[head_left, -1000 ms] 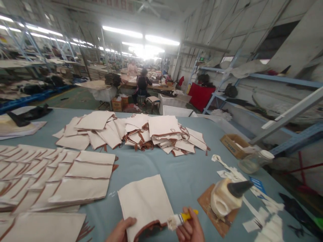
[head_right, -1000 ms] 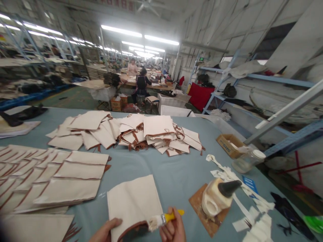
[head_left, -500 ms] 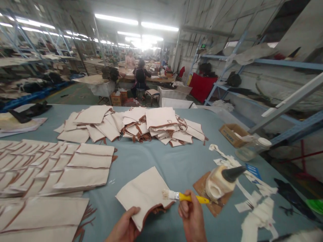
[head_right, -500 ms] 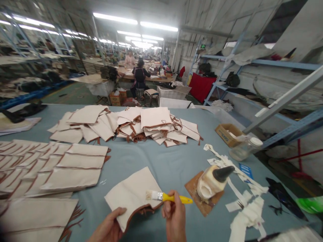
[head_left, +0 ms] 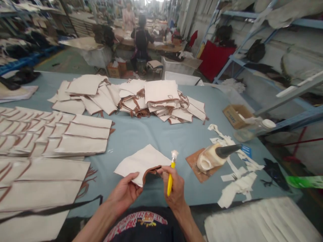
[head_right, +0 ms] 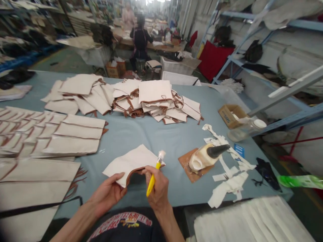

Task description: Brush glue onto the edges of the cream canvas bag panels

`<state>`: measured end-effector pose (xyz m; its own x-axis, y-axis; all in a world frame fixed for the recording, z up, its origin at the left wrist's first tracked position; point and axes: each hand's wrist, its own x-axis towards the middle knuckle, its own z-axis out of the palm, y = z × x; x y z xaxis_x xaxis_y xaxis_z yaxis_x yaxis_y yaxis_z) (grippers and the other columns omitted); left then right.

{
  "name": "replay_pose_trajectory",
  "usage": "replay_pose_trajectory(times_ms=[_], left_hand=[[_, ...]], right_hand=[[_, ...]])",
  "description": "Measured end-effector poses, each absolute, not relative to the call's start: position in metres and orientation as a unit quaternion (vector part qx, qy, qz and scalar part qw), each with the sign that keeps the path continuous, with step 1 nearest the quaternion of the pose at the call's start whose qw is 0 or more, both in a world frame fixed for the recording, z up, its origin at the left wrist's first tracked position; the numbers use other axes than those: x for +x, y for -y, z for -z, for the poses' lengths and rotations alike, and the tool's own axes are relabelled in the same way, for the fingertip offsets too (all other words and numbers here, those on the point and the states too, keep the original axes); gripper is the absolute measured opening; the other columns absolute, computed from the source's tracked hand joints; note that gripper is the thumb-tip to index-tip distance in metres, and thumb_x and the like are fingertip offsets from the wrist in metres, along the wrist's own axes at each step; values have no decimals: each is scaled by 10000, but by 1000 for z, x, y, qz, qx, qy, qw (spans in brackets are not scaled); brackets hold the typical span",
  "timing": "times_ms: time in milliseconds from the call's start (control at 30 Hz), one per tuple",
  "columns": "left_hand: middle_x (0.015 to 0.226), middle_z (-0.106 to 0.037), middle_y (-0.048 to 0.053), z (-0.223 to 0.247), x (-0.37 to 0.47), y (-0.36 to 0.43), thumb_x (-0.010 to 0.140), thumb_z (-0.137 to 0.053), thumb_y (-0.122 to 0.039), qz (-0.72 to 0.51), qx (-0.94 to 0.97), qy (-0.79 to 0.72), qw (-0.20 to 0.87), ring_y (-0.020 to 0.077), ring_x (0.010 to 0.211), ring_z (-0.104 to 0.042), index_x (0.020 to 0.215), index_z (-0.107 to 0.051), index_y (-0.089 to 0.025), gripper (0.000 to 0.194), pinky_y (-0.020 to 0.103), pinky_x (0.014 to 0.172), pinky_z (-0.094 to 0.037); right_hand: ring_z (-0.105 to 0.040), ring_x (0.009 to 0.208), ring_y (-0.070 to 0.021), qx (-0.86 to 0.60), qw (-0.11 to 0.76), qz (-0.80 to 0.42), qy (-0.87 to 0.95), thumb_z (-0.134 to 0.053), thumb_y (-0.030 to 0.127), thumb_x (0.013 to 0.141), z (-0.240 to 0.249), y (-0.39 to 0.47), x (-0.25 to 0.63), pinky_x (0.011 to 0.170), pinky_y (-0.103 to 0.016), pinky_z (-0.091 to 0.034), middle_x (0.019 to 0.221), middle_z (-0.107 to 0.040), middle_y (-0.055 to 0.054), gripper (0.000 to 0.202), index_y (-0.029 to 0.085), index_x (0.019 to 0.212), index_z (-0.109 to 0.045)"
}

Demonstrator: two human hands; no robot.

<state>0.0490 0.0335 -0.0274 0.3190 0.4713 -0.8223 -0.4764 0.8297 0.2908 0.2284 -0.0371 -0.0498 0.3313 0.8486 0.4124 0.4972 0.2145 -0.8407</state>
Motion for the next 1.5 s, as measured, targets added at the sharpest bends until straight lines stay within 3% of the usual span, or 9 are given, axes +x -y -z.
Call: replay_pose_trajectory(times_ms=[267,467,600,700,900,1067,1233,1367,1500], left_hand=[[757,-788,34,-15,41,-27,934,-610,-87,-326,-12,-483,813,178,510,-724,1232,-658,-131,305,259,435,-613],[685,-737,49,-33,26,-31,940,-599,-140,-341,-1,-483,807,130,465,-644,926,-701,-106,109,231,440,-576],[817,-771,112,-30,8,-36,956,-624,-404,-345,66,-457,817,182,591,-689,996,-727,-104,320,275,509,-578],[989,-789,148,-24,-1,-36,824,-736,-584,-387,220,-491,749,264,827,-730,1017,-736,-135,489,328,672,-601],[1099,-727,70,-14,13,-35,615,-909,-309,-410,478,-619,470,290,1054,-668,1119,-721,-218,545,342,892,-540],[1032,-734,89,-7,24,-41,691,-856,-410,-384,425,-616,541,282,917,-688,1109,-705,-177,501,312,679,-544],[896,-747,68,9,23,-44,669,-873,-391,-347,448,-618,545,275,840,-681,928,-734,-186,358,320,702,-544],[1102,-734,87,10,10,-52,723,-817,-345,-381,474,-621,495,297,1039,-667,1040,-721,-204,360,363,919,-536],[1410,-675,87,-7,-2,-71,709,-767,-232,-398,547,-532,509,310,1349,-553,1200,-726,-218,494,400,1229,-331]], right_hand=[[-740,1027,-242,-544,521,-64,655,-643,211,980,32,13,221,886,-390,-616,1122,-795,-90,236,247,1212,-658],[-718,721,-189,-526,497,-93,684,-567,251,1044,44,-5,199,673,-296,-547,845,-782,-55,124,214,1041,-685],[-698,629,-160,-521,498,-95,687,-506,282,1077,47,-8,187,598,-255,-505,755,-745,-34,199,204,995,-670],[-676,585,-147,-533,499,-88,678,-493,256,1079,41,-5,182,578,-244,-484,725,-719,-27,199,197,967,-646],[-666,557,-150,-541,498,-66,674,-524,222,1048,34,1,174,553,-245,-473,691,-704,-19,153,212,933,-625],[-663,558,-153,-531,482,-40,696,-536,213,1034,38,5,168,560,-248,-472,671,-701,-19,132,215,937,-626],[-643,547,-154,-494,458,-32,739,-473,230,1049,41,9,163,542,-255,-443,644,-692,-19,204,221,909,-621],[-629,541,-155,-482,455,-23,749,-467,270,1071,40,13,168,541,-271,-421,649,-695,-18,227,220,906,-615],[-616,535,-155,-445,459,-12,769,-481,282,1081,25,16,186,549,-285,-416,648,-691,1,194,231,942,-606]])
